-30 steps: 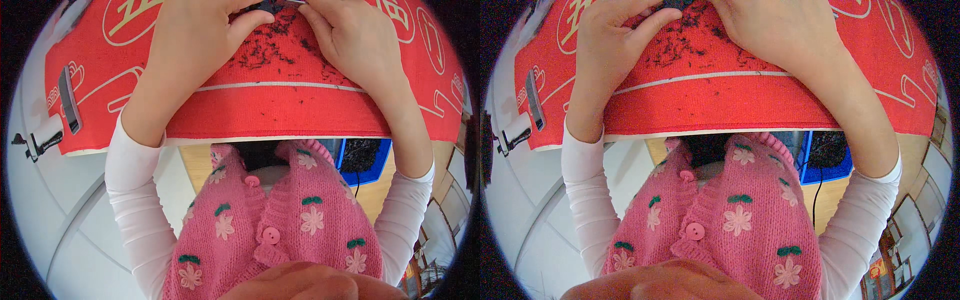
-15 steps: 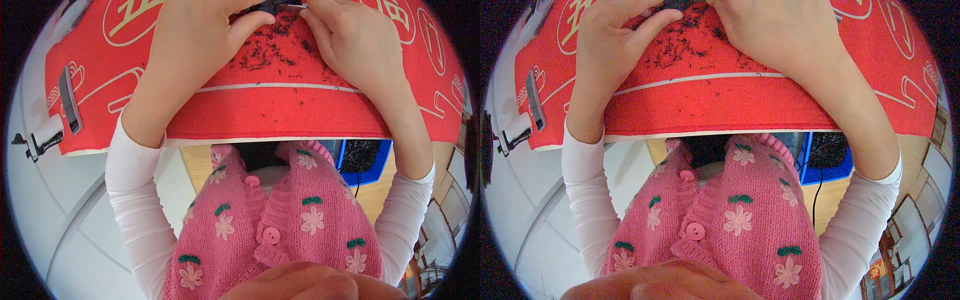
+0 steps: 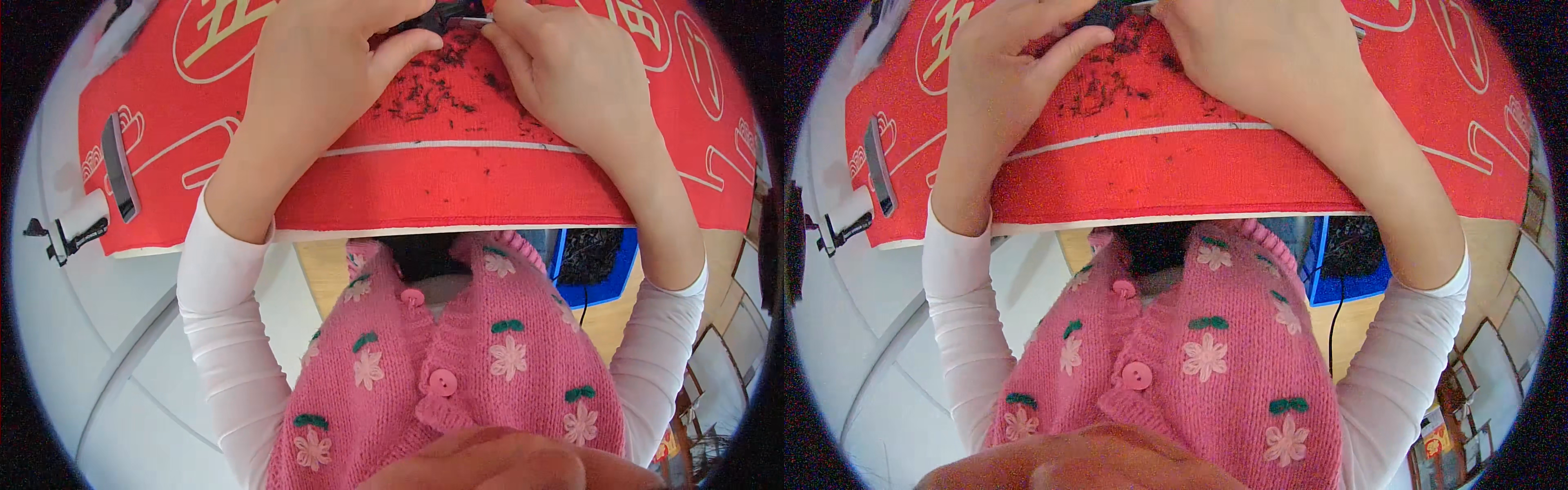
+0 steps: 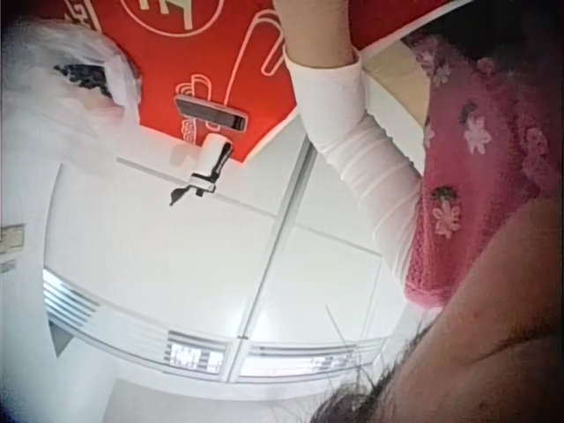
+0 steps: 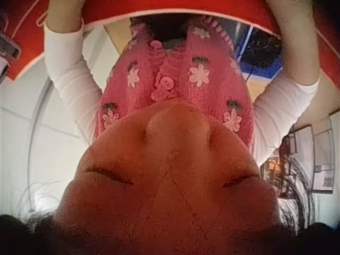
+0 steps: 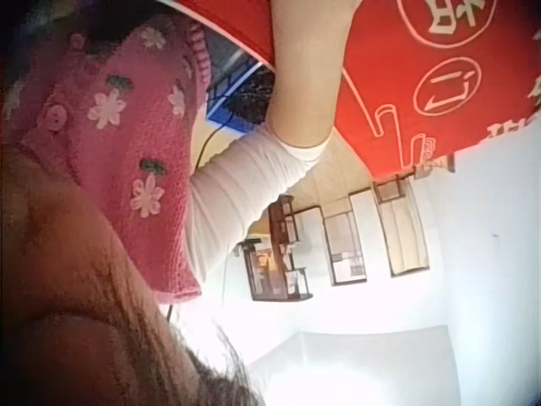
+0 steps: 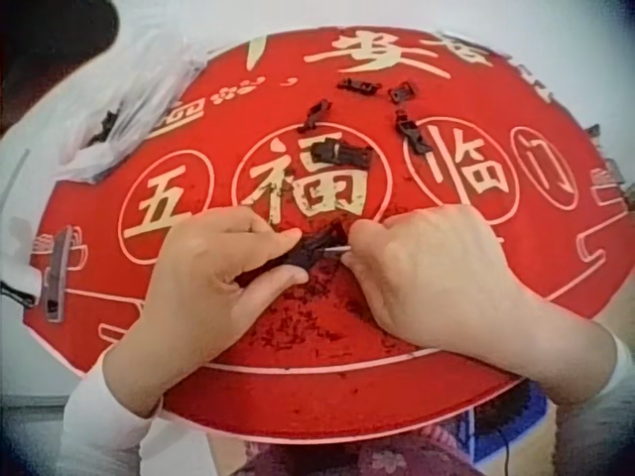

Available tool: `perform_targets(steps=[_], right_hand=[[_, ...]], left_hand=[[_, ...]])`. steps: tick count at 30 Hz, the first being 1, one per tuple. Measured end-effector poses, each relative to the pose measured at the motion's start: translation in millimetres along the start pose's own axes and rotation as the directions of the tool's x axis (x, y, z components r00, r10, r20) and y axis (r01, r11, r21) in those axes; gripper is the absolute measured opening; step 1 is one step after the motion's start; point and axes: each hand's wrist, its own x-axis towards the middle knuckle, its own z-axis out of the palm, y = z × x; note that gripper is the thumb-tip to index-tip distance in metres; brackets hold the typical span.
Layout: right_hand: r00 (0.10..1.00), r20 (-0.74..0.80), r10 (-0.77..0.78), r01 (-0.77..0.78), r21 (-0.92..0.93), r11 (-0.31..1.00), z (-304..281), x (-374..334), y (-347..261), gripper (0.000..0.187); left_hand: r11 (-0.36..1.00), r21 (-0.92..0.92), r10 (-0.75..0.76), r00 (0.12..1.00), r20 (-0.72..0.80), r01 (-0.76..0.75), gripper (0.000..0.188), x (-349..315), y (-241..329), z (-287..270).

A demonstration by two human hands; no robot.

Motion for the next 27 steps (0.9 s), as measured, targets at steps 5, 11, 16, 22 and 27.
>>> perform_targets(steps=[5, 11, 16, 22, 27], right_hand=[[0.982, 0.158, 0.104, -0.124, 0.12, 0.985, -6, 7, -2, 0.021], [0.937, 0.262, 0.231, -0.296, 0.244, 0.924, -10, 8, 10, 0.021], [0.889, 0.277, 0.364, -0.438, 0.282, 0.854, -10, 4, 26, 0.019], [0.883, 0.255, 0.395, -0.464, 0.339, 0.818, -20, 11, 34, 0.017], [0.88, 0.241, 0.41, -0.473, 0.365, 0.802, -21, 15, 32, 0.016]], left_hand=[[1.0, -0.017, 0.019, 1.0, 0.012, -0.019, 0.018, 2, 1, -4], [0.992, -0.053, -0.113, 0.991, 0.067, 0.117, 0.019, 2, 0, -6], [0.966, -0.085, -0.236, 0.967, 0.096, 0.244, 0.02, 0, -2, -4], [0.986, -0.07, -0.146, 0.986, 0.085, 0.152, 0.018, 16, -26, 3], [0.998, -0.056, 0.011, 0.996, 0.085, -0.006, 0.016, 21, -29, 3]])
